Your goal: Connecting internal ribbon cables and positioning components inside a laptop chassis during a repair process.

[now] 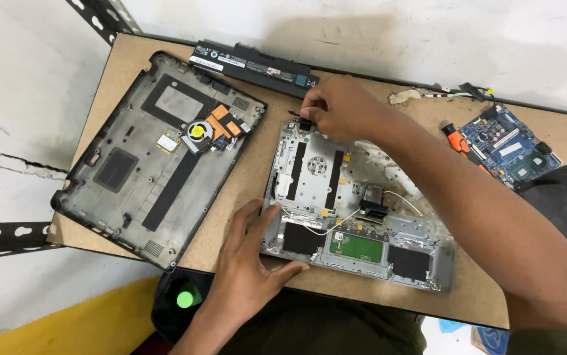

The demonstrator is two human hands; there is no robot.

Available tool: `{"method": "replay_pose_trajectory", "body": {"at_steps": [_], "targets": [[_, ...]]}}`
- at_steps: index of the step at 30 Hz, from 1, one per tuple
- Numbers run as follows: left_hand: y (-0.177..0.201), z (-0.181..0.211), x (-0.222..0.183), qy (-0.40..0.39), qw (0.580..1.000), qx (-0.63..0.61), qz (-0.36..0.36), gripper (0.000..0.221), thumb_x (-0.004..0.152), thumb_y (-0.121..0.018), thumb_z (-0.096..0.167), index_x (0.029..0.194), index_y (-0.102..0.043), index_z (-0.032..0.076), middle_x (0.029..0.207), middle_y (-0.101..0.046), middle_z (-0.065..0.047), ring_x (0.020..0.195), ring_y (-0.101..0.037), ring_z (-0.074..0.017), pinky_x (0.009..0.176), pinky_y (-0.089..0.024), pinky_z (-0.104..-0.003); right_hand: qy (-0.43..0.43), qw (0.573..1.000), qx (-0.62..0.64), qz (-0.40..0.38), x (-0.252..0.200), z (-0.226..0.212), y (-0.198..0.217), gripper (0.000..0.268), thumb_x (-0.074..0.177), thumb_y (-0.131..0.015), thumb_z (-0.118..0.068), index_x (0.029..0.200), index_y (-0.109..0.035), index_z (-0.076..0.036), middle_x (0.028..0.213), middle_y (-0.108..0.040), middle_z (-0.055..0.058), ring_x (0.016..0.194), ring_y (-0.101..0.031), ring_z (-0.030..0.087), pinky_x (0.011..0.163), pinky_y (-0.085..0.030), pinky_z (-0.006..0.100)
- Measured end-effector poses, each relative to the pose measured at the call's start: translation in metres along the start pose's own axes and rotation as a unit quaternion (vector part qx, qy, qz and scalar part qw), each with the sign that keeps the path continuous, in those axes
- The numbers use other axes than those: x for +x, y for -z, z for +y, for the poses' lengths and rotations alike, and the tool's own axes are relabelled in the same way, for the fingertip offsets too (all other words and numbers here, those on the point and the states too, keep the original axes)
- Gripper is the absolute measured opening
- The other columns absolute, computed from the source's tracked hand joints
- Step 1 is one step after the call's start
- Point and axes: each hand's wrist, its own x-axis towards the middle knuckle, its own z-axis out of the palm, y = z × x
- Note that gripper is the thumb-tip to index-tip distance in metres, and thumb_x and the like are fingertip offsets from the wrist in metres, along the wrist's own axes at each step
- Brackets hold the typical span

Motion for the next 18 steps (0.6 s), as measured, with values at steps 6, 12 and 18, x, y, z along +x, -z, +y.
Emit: {"method": "replay_pose_trajectory", "body": {"at_steps": [6,12,18], "targets": [[-0.006,-0.007,-0.003,-0.003,0.998,0.053,-0.015,0.087,0.063,-0.089,0.027,0.136,-0.044,0.012,0.14,-0.037,-0.024,0.13,-0.038,-0.0409,0.097,-0.042,-0.058,0.086,0.995,-0.018,0.038,0.007,0.017,-0.005,0.017,0.093,-0.057,-0.019,0.083,-0.067,-0.01,0.084,-0.064,0.005,0.076,-0.055,0.019,0.068,-0.043,0.036],[-0.013,-0.018,-0.014,-0.122,0.988,0.06,0.078,0.068,0.07,-0.087,0.026,0.127,-0.053,0.01,0.143,-0.04,-0.021,0.118,-0.056,-0.0358,0.097,-0.048,-0.051,0.11,0.992,-0.031,0.045,0.011,0.024,-0.007,0.019,0.094,-0.055,-0.022,0.082,-0.065,-0.011,0.081,-0.065,0.003,0.073,-0.058,0.017,0.067,-0.044,0.035],[-0.013,-0.022,-0.012,-0.169,0.976,0.022,0.133,0.047,0.063,-0.09,0.024,0.094,-0.061,0.004,0.117,-0.058,-0.016,0.106,-0.062,-0.0262,0.092,-0.05,-0.041,0.058,0.998,-0.008,0.005,0.005,0.013,-0.001,0.02,0.096,-0.053,-0.024,0.082,-0.061,-0.012,0.079,-0.06,0.002,0.071,-0.053,0.016,0.067,-0.043,0.033]]}}
